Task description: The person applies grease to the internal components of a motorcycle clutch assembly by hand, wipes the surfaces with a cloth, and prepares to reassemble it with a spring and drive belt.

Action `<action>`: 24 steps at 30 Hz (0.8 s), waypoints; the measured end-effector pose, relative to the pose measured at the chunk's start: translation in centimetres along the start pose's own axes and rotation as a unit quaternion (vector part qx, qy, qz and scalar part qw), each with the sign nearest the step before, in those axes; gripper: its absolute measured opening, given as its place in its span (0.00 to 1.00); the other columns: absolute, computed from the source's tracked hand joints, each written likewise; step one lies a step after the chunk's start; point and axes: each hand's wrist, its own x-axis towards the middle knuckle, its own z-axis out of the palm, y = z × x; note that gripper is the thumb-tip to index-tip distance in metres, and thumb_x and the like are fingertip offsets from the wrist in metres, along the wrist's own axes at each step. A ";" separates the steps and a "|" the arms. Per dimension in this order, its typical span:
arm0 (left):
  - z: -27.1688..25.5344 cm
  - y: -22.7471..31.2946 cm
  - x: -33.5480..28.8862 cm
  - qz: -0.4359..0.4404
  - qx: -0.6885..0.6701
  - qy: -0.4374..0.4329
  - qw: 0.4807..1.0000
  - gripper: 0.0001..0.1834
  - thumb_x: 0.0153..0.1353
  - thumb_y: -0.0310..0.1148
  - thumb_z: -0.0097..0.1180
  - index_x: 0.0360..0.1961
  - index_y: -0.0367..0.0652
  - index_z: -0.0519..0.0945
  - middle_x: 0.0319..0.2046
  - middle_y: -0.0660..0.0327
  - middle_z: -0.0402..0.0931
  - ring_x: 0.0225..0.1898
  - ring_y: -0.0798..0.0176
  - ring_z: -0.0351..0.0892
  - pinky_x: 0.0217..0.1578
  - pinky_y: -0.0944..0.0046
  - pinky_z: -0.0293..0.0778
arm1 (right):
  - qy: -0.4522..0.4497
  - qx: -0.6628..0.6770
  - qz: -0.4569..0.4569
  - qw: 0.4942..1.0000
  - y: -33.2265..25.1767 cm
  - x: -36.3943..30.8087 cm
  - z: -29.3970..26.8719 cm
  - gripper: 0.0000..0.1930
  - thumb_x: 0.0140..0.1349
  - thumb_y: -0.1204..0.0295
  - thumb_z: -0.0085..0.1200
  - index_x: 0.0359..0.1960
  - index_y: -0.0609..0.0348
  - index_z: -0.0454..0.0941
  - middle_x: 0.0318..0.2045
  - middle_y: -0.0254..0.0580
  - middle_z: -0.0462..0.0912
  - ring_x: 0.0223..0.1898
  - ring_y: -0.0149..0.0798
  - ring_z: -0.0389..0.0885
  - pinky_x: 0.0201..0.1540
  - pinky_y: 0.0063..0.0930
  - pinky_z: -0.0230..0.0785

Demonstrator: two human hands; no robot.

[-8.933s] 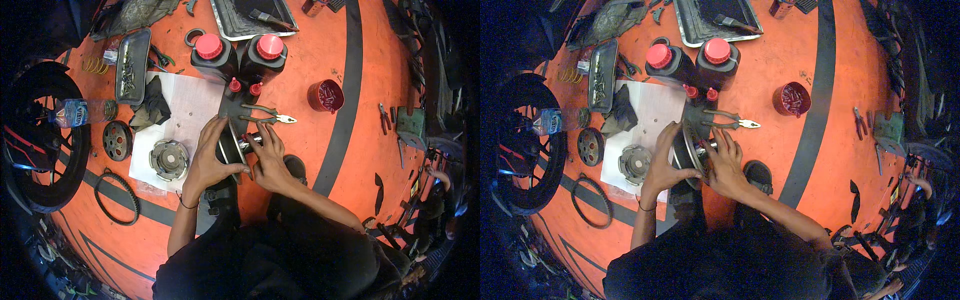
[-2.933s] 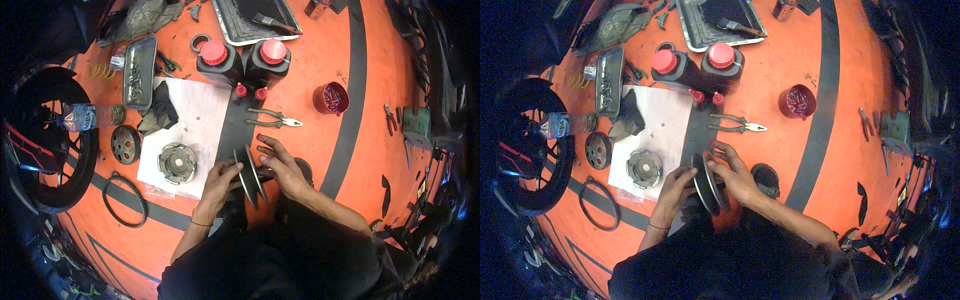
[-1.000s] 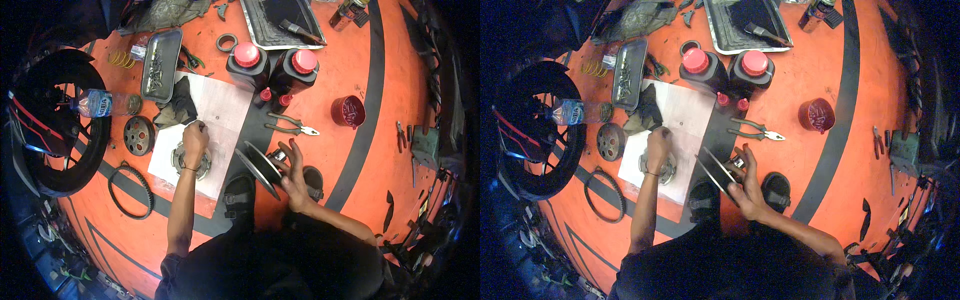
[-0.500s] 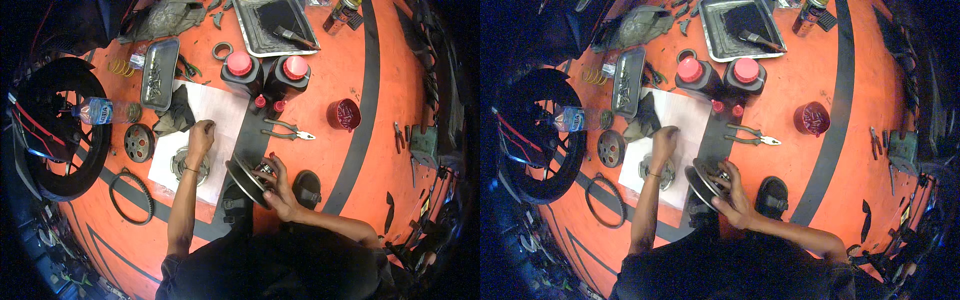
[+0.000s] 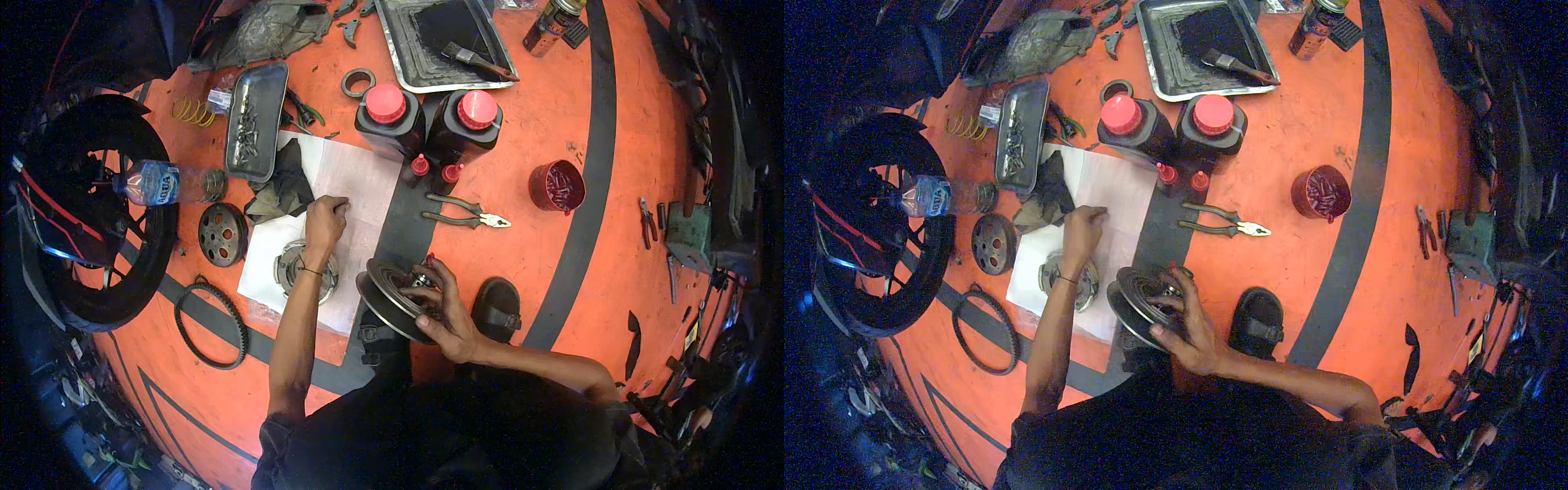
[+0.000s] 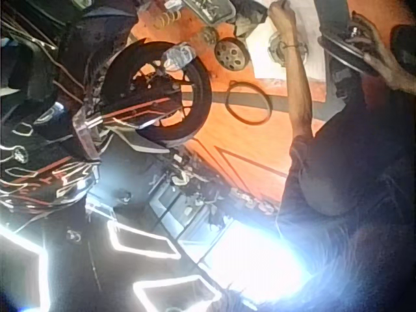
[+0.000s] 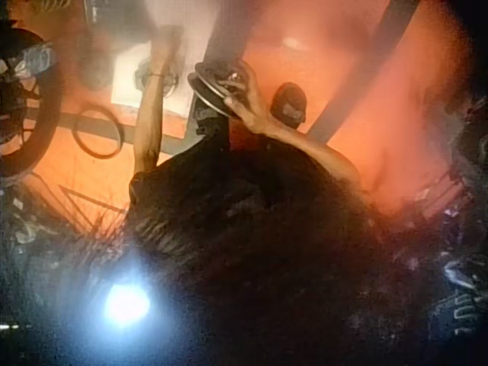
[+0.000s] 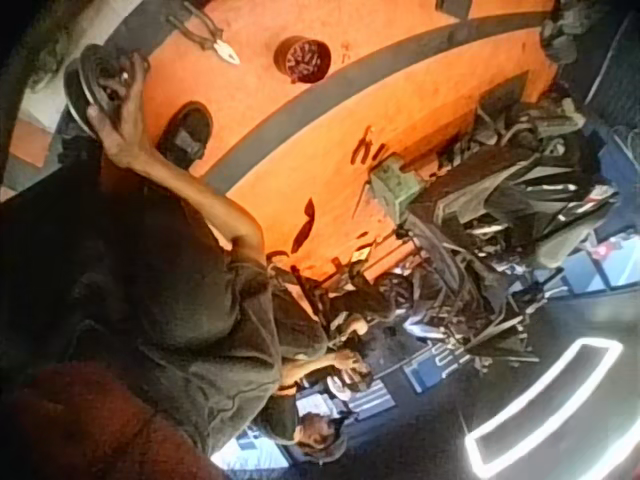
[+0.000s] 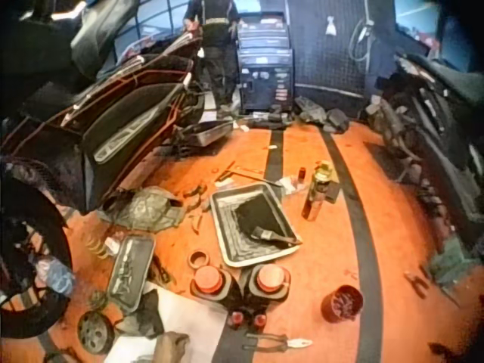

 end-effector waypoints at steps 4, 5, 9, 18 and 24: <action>0.4 0.0 0.1 -0.008 0.013 -0.010 1.000 0.10 0.52 0.24 0.59 0.36 0.33 0.85 0.35 0.42 0.82 0.38 0.42 0.83 0.43 0.53 0.77 | 0.022 0.023 0.010 0.999 0.6 0.1 0.0 0.43 0.67 0.64 0.53 0.72 0.66 0.36 0.66 0.64 0.55 0.59 0.52 0.73 0.62 0.46 0.64; 0.5 0.0 0.1 -0.010 0.017 -0.012 1.000 0.09 0.52 0.24 0.59 0.35 0.33 0.85 0.35 0.42 0.82 0.38 0.42 0.82 0.43 0.53 0.77 | 0.029 0.032 0.016 0.999 0.6 0.2 -0.1 0.43 0.68 0.64 0.53 0.72 0.66 0.36 0.65 0.63 0.56 0.58 0.51 0.73 0.62 0.45 0.64; 0.4 0.3 0.0 -0.013 0.024 0.000 1.000 0.09 0.52 0.24 0.60 0.34 0.32 0.85 0.33 0.42 0.81 0.38 0.41 0.82 0.43 0.52 0.76 | 0.060 0.039 0.041 0.997 0.1 0.5 -1.1 0.38 0.70 0.65 0.49 0.73 0.61 0.39 0.64 0.59 0.59 0.57 0.46 0.74 0.60 0.42 0.66; -5.2 10.2 -2.9 -0.219 -0.450 -0.091 0.861 0.10 0.56 0.24 0.67 0.39 0.31 0.84 0.30 0.56 0.84 0.31 0.66 0.83 0.34 0.70 0.79 | 0.118 -0.261 -0.106 0.952 -3.3 3.0 -3.0 0.41 0.59 0.74 0.62 0.70 0.64 0.51 0.48 0.55 0.82 0.51 0.46 0.80 0.56 0.38 0.71; -7.1 15.6 -4.2 -0.176 -0.473 -0.188 0.843 0.10 0.53 0.23 0.70 0.37 0.31 0.85 0.30 0.55 0.85 0.31 0.68 0.83 0.34 0.71 0.78 | 0.079 -0.301 -0.263 0.913 -5.2 6.3 -2.4 0.41 0.54 0.80 0.64 0.69 0.63 0.57 0.46 0.52 0.83 0.47 0.52 0.82 0.51 0.41 0.74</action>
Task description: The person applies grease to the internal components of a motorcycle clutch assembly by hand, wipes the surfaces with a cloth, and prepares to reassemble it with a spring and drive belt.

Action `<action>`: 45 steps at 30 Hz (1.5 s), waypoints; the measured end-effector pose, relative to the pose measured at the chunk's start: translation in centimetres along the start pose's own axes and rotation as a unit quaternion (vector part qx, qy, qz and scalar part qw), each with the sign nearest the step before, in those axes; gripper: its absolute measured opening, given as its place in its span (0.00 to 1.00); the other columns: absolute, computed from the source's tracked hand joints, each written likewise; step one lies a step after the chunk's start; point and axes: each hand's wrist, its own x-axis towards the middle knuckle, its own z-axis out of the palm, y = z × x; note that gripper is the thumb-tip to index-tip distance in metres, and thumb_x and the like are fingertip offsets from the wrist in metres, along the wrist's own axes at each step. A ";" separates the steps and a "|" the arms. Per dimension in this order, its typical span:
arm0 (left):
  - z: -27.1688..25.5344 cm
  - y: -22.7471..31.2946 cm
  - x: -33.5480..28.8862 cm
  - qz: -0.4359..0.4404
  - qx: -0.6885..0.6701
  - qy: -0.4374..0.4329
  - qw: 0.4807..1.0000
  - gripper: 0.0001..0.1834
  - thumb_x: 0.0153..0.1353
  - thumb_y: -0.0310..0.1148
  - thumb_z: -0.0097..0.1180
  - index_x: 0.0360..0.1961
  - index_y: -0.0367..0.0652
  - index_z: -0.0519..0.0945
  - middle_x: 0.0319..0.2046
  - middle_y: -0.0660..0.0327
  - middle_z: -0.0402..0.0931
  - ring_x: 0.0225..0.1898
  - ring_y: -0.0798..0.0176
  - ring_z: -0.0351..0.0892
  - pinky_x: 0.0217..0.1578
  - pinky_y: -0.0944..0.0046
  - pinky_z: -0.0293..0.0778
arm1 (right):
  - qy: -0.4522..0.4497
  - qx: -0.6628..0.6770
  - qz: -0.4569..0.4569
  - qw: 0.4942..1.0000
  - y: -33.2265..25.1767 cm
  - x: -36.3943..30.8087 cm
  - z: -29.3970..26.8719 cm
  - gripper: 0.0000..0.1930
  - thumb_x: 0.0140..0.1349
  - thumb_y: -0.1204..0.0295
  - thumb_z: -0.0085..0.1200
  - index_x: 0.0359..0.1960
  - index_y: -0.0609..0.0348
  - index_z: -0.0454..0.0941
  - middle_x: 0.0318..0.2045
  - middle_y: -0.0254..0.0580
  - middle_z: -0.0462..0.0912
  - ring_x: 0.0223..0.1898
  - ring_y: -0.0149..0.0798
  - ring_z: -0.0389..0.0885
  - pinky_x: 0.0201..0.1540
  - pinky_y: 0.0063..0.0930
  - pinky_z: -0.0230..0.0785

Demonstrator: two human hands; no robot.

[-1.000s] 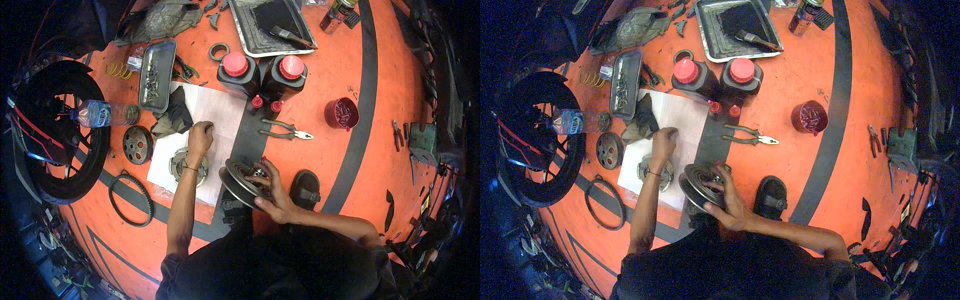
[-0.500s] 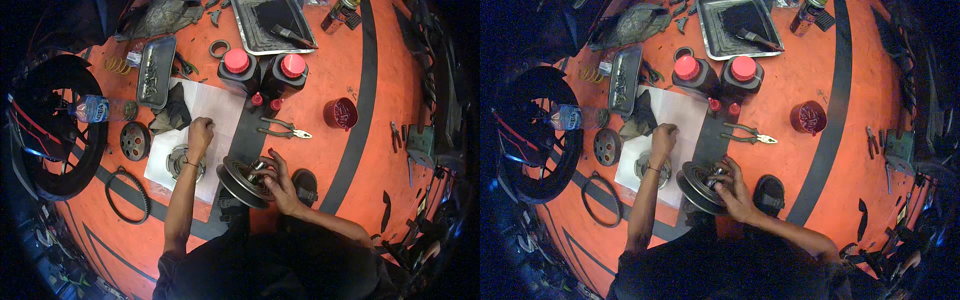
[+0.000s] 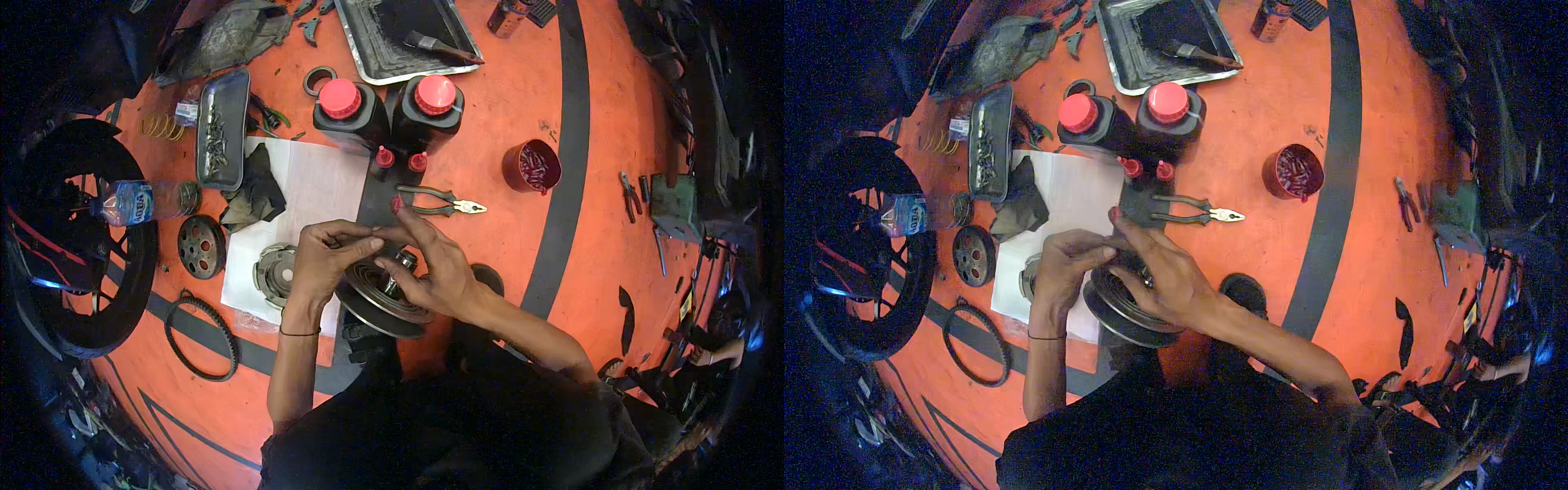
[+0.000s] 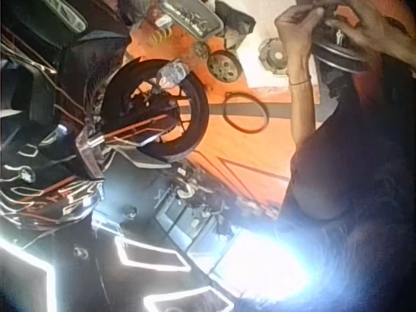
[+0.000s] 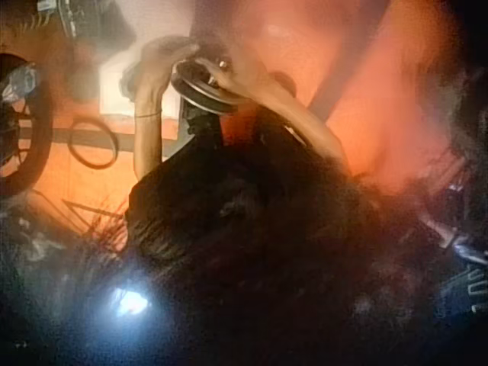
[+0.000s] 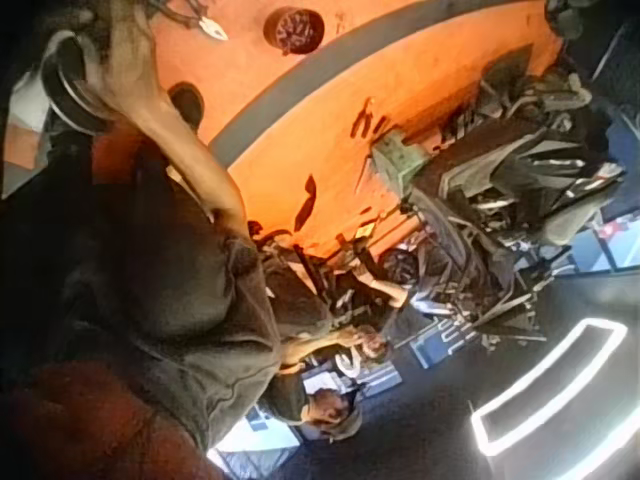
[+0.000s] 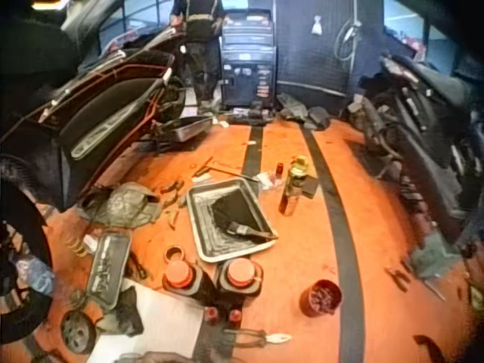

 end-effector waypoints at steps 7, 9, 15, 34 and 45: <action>0.9 0.0 -1.4 -0.019 -0.001 0.012 1.000 0.11 0.58 0.30 0.67 0.39 0.34 0.86 0.29 0.57 0.85 0.29 0.71 0.80 0.33 0.73 0.74 | 0.010 -0.012 0.021 1.000 0.6 -0.3 -0.6 0.36 0.55 0.80 0.64 0.66 0.63 0.62 0.42 0.56 0.84 0.41 0.49 0.86 0.43 0.38 0.78; 0.6 -0.5 -1.8 0.005 0.014 0.006 1.000 0.13 0.62 0.29 0.63 0.45 0.31 0.84 0.34 0.57 0.85 0.34 0.69 0.81 0.38 0.71 0.75 | 0.019 -0.003 0.062 0.998 0.9 -0.7 -0.5 0.34 0.56 0.79 0.63 0.65 0.63 0.63 0.42 0.55 0.84 0.40 0.49 0.86 0.42 0.38 0.78; 0.3 -4.2 -6.1 0.207 0.395 0.071 0.892 0.56 0.42 0.49 0.76 0.68 0.33 0.60 0.68 0.43 0.59 0.70 0.42 0.55 0.68 0.47 0.55 | -0.046 0.021 0.175 0.983 2.3 -3.4 -1.2 0.30 0.58 0.80 0.61 0.63 0.65 0.65 0.38 0.54 0.85 0.38 0.48 0.87 0.42 0.37 0.78; 0.9 -7.6 -7.8 0.205 0.417 0.020 0.885 0.75 0.34 0.59 0.77 0.69 0.22 0.43 0.70 0.30 0.42 0.72 0.30 0.42 0.71 0.40 0.45 | -0.289 -0.157 0.076 0.941 2.6 -5.6 0.1 0.41 0.48 0.81 0.63 0.67 0.60 0.62 0.42 0.50 0.80 0.40 0.51 0.79 0.45 0.39 0.74; 1.0 -7.5 -8.0 0.213 0.405 0.032 0.889 0.74 0.35 0.55 0.78 0.70 0.24 0.42 0.70 0.31 0.44 0.72 0.31 0.44 0.71 0.40 0.45 | -0.242 -0.148 0.044 0.958 2.5 -5.9 0.5 0.39 0.49 0.80 0.58 0.68 0.59 0.62 0.41 0.52 0.79 0.38 0.52 0.79 0.43 0.41 0.74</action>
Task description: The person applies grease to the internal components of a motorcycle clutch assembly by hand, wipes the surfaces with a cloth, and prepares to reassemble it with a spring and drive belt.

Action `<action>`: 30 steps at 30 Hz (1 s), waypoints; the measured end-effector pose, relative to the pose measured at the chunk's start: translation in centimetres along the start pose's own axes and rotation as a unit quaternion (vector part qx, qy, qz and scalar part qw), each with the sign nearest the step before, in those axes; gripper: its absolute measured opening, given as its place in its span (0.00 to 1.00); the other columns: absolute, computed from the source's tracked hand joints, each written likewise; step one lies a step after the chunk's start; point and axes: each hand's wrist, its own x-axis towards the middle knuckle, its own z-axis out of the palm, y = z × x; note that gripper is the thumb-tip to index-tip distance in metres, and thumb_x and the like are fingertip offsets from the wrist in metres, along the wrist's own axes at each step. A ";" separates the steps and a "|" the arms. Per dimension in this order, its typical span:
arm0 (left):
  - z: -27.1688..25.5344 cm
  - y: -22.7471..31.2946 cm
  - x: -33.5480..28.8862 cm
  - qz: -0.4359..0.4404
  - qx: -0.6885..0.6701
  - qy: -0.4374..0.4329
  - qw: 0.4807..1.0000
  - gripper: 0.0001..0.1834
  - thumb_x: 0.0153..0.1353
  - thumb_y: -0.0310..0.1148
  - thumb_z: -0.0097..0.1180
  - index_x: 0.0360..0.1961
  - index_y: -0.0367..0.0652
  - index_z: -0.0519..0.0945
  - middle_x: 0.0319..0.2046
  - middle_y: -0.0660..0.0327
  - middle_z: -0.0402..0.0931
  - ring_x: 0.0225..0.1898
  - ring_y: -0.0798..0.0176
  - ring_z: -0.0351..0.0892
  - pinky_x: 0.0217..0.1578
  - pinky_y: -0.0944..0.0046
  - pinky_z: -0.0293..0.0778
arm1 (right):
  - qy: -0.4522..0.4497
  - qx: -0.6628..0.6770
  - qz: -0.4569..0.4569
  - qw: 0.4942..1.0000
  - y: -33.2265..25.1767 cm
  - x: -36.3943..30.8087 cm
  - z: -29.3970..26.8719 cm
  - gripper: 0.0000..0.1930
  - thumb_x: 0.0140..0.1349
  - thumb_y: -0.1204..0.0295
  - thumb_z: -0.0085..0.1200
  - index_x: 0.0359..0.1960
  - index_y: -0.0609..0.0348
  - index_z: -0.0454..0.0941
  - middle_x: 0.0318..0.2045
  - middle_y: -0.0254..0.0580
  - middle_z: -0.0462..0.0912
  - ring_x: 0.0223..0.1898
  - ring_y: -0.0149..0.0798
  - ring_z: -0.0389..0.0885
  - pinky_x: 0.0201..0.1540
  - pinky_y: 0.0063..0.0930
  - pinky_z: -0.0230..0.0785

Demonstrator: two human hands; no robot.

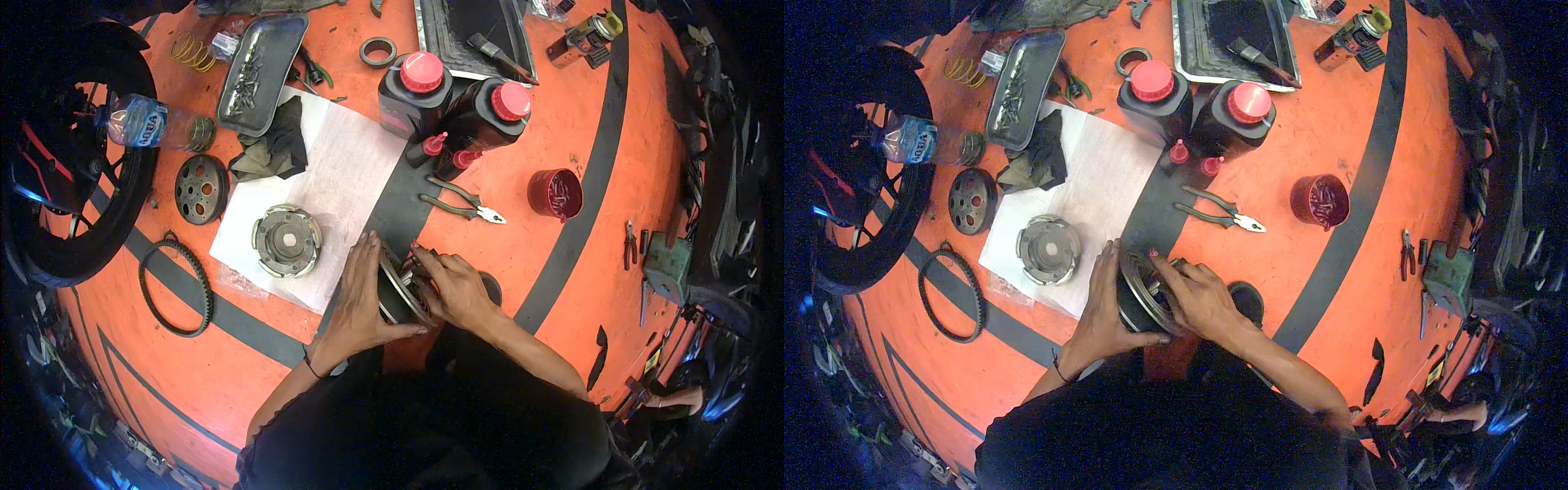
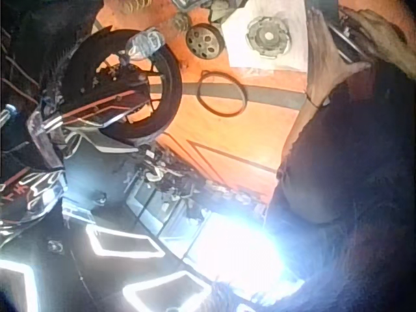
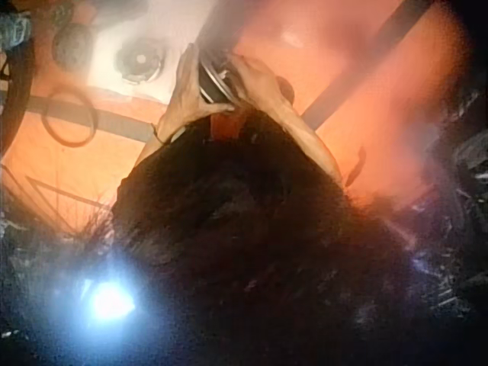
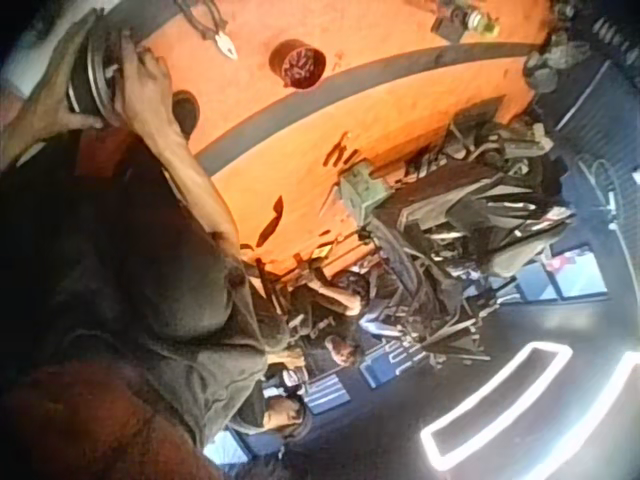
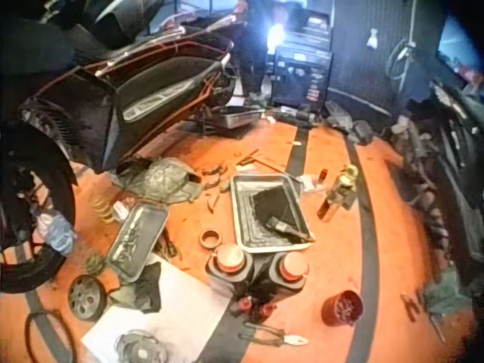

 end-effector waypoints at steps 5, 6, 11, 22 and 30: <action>0.2 -0.1 0.0 0.014 0.004 0.003 1.000 0.74 0.35 0.55 0.78 0.70 0.25 0.42 0.70 0.32 0.44 0.72 0.33 0.44 0.71 0.40 0.44 | -0.022 -0.035 -0.006 0.999 -0.4 -0.2 -0.3 0.40 0.47 0.80 0.57 0.68 0.62 0.62 0.40 0.52 0.80 0.38 0.51 0.79 0.43 0.39 0.73; 0.2 -0.1 0.0 0.012 0.004 -0.001 1.000 0.74 0.35 0.55 0.78 0.70 0.25 0.42 0.70 0.32 0.44 0.72 0.33 0.44 0.71 0.40 0.44 | -0.015 -0.038 -0.013 0.999 -0.4 -0.3 -0.2 0.40 0.47 0.80 0.57 0.68 0.63 0.62 0.40 0.52 0.80 0.38 0.51 0.79 0.43 0.39 0.73; 0.3 0.1 0.1 0.007 0.006 -0.013 1.000 0.74 0.35 0.55 0.78 0.70 0.24 0.42 0.70 0.33 0.45 0.73 0.34 0.44 0.72 0.42 0.43 | -0.021 -0.062 -0.012 0.998 -0.7 -0.5 -0.5 0.39 0.48 0.80 0.55 0.67 0.66 0.62 0.38 0.51 0.81 0.38 0.50 0.78 0.42 0.38 0.72; 0.0 0.2 0.0 0.019 0.001 -0.020 1.000 0.73 0.36 0.55 0.78 0.70 0.24 0.43 0.70 0.34 0.46 0.73 0.36 0.44 0.72 0.42 0.42 | 0.047 0.082 0.209 0.973 -0.6 0.6 -0.8 0.49 0.43 0.80 0.69 0.69 0.63 0.55 0.46 0.50 0.75 0.47 0.47 0.74 0.53 0.41 0.68; -0.3 0.9 1.3 -0.014 0.005 -0.055 0.998 0.73 0.32 0.54 0.79 0.70 0.26 0.46 0.70 0.36 0.47 0.73 0.35 0.45 0.72 0.42 0.45 | 0.036 0.018 0.280 0.959 1.0 0.3 -0.7 0.57 0.38 0.71 0.76 0.72 0.60 0.51 0.53 0.53 0.70 0.53 0.50 0.69 0.54 0.42 0.68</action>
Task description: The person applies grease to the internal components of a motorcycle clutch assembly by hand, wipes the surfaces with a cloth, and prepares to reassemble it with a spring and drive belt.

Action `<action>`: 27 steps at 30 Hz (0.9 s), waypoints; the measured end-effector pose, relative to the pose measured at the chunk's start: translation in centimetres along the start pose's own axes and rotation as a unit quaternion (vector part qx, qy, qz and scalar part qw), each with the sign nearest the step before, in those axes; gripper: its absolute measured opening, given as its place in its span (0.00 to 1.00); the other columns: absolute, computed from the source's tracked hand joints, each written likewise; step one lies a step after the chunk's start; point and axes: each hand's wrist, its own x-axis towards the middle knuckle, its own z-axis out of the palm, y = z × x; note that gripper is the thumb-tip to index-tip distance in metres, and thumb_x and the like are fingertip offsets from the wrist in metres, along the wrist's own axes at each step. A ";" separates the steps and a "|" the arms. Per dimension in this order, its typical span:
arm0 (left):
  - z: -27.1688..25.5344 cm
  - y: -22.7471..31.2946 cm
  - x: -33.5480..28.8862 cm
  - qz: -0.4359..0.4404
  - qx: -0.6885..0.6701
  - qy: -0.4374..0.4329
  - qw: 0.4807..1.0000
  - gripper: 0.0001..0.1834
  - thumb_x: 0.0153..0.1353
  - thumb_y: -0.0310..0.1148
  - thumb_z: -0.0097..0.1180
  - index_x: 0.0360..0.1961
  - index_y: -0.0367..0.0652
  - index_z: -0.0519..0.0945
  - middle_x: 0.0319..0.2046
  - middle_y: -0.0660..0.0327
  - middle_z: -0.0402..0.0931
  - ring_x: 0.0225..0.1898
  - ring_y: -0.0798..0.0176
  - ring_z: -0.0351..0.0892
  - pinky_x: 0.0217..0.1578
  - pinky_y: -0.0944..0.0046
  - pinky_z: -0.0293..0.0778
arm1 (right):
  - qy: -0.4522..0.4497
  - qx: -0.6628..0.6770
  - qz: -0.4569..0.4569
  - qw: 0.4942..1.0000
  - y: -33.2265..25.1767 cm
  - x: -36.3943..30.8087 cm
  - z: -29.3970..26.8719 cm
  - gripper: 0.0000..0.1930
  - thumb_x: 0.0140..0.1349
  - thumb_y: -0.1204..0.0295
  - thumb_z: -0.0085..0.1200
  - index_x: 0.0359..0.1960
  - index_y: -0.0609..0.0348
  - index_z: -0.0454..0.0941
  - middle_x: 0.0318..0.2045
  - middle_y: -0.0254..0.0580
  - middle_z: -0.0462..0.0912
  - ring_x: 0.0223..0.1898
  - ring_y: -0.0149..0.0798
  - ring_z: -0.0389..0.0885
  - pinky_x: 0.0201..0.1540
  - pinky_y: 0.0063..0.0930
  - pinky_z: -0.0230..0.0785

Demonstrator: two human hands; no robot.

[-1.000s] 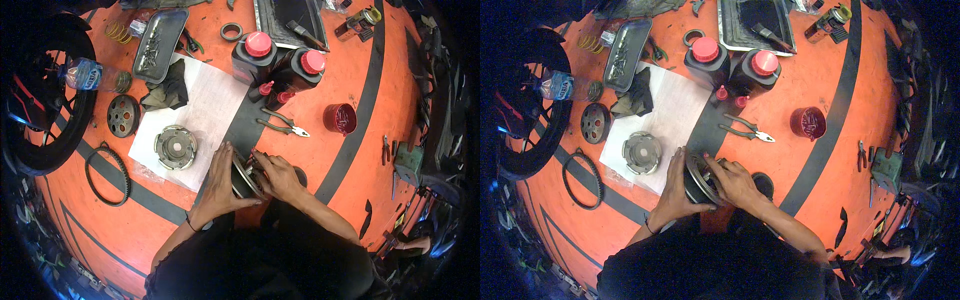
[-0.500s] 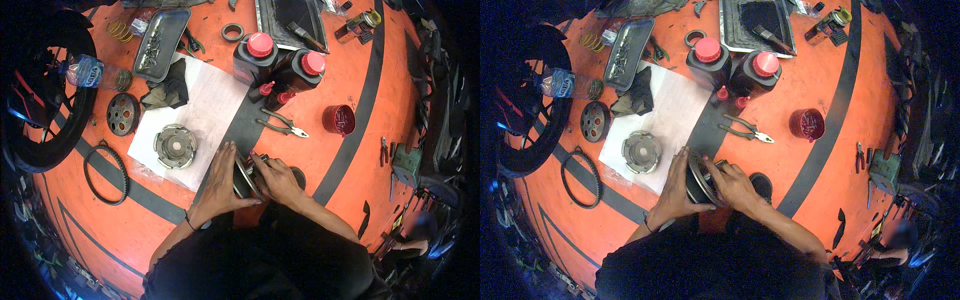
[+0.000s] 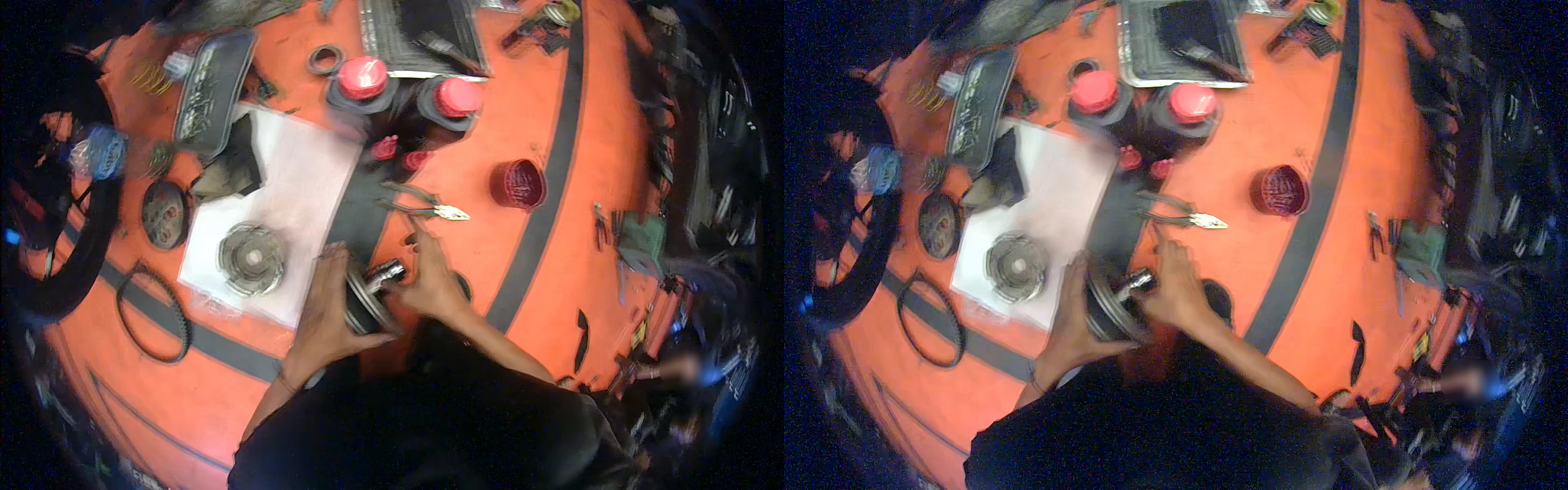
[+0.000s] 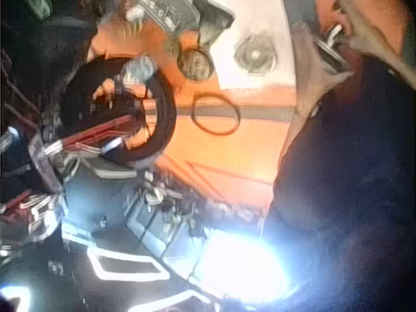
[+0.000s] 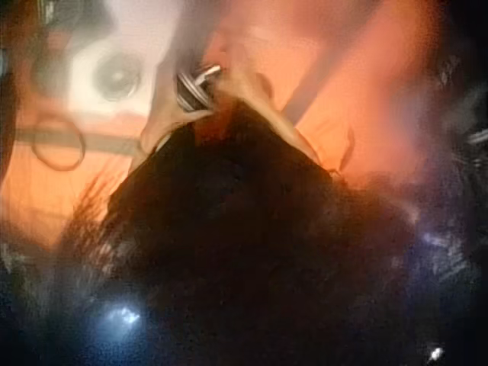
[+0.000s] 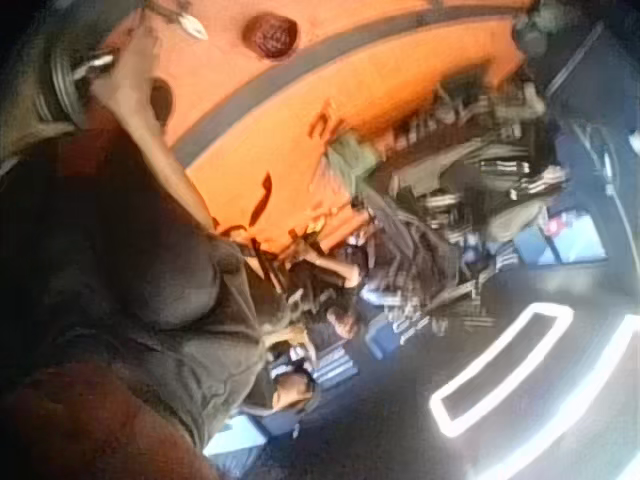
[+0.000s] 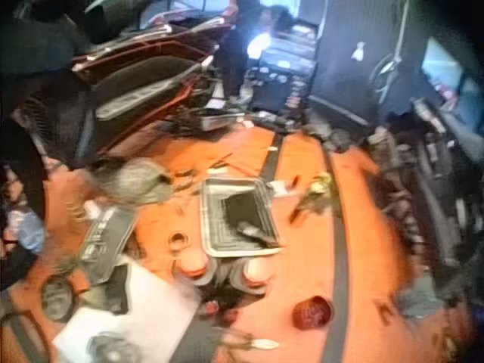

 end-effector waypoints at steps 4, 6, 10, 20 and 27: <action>-0.3 -0.5 -0.6 -0.015 -0.009 0.037 0.999 0.73 0.28 0.51 0.81 0.71 0.35 0.48 0.71 0.37 0.46 0.72 0.34 0.45 0.70 0.38 0.46 | -0.062 0.198 0.088 0.974 1.3 -0.6 -3.6 0.46 0.52 0.66 0.71 0.71 0.54 0.56 0.44 0.44 0.78 0.43 0.37 0.78 0.45 0.33 0.72; -0.5 -0.6 -0.5 -0.037 -0.037 0.030 0.998 0.72 0.27 0.48 0.81 0.71 0.36 0.49 0.71 0.38 0.45 0.72 0.34 0.45 0.70 0.39 0.48 | 0.031 0.184 0.117 0.975 3.7 -0.9 -7.5 0.34 0.60 0.70 0.65 0.67 0.53 0.62 0.34 0.38 0.80 0.36 0.29 0.79 0.40 0.26 0.72; -0.3 -1.0 0.5 -0.034 -0.032 0.008 0.999 0.75 0.25 0.51 0.81 0.72 0.35 0.48 0.72 0.40 0.45 0.73 0.36 0.45 0.71 0.42 0.47 | 0.168 0.309 0.257 0.900 11.1 -1.9 -13.2 0.22 0.66 0.68 0.56 0.60 0.58 0.69 0.32 0.36 0.80 0.31 0.29 0.78 0.33 0.24 0.67; -0.6 -0.6 0.9 -0.040 -0.033 0.007 0.999 0.73 0.27 0.50 0.81 0.71 0.33 0.49 0.71 0.39 0.49 0.72 0.37 0.47 0.71 0.42 0.48 | 0.146 0.779 0.221 0.568 15.6 -1.1 -11.8 0.15 0.73 0.66 0.39 0.46 0.67 0.73 0.26 0.32 0.74 0.27 0.28 0.71 0.30 0.25 0.64; -0.5 -0.6 0.8 -0.038 -0.034 0.010 0.999 0.74 0.26 0.53 0.80 0.71 0.32 0.49 0.71 0.39 0.49 0.72 0.36 0.48 0.71 0.41 0.45 | 0.156 0.821 0.183 0.518 15.2 -0.8 -11.9 0.17 0.74 0.66 0.38 0.49 0.71 0.71 0.24 0.34 0.74 0.27 0.29 0.71 0.32 0.25 0.65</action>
